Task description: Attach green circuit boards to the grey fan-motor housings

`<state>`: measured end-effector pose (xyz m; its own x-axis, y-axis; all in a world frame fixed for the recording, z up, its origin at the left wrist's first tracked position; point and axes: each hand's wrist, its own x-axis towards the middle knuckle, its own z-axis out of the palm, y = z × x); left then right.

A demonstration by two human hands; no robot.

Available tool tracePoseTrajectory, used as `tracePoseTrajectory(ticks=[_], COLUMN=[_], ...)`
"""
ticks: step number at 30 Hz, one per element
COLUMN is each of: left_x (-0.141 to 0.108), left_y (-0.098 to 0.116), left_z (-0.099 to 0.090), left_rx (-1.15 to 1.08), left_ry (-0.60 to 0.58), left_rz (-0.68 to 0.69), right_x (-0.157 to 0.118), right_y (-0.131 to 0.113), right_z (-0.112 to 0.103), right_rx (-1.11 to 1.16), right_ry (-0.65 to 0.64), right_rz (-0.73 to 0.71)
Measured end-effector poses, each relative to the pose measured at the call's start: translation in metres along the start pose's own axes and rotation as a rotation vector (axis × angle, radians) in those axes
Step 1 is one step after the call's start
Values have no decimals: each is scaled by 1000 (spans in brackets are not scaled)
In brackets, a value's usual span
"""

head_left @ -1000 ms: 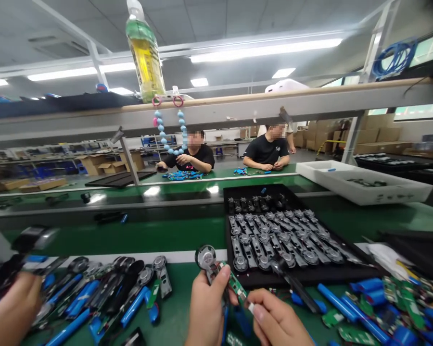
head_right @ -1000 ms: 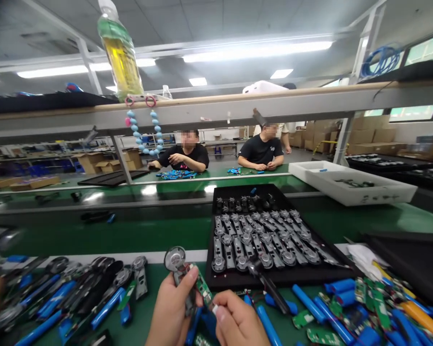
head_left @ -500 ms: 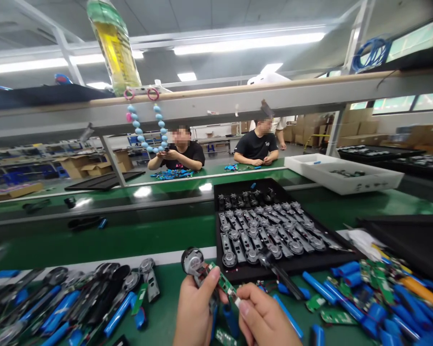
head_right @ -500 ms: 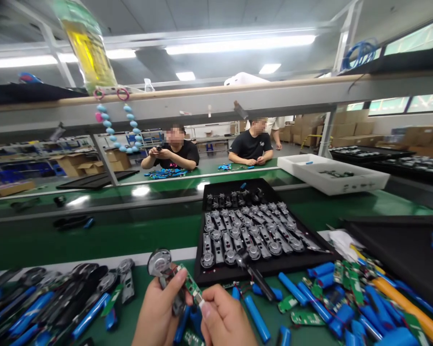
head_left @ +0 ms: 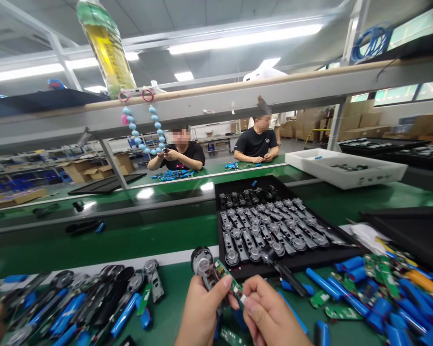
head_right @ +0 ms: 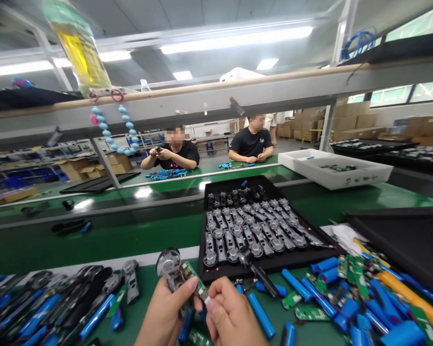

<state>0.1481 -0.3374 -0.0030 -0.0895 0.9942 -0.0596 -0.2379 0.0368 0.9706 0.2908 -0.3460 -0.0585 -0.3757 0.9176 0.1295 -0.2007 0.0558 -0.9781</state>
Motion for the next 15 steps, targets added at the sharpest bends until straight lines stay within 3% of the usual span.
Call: tracePoseTrajectory(ticks=[7, 15], left_x=[2, 2], left_y=[1, 6], left_z=[-2, 4], left_rx=[-3, -108], left_ry=[-10, -8], left_rz=[5, 38], right_x=[2, -5], right_y=[3, -4], right_z=[-2, -14], right_rx=[-3, -372], right_ry=[-5, 8], right_rz=[21, 53])
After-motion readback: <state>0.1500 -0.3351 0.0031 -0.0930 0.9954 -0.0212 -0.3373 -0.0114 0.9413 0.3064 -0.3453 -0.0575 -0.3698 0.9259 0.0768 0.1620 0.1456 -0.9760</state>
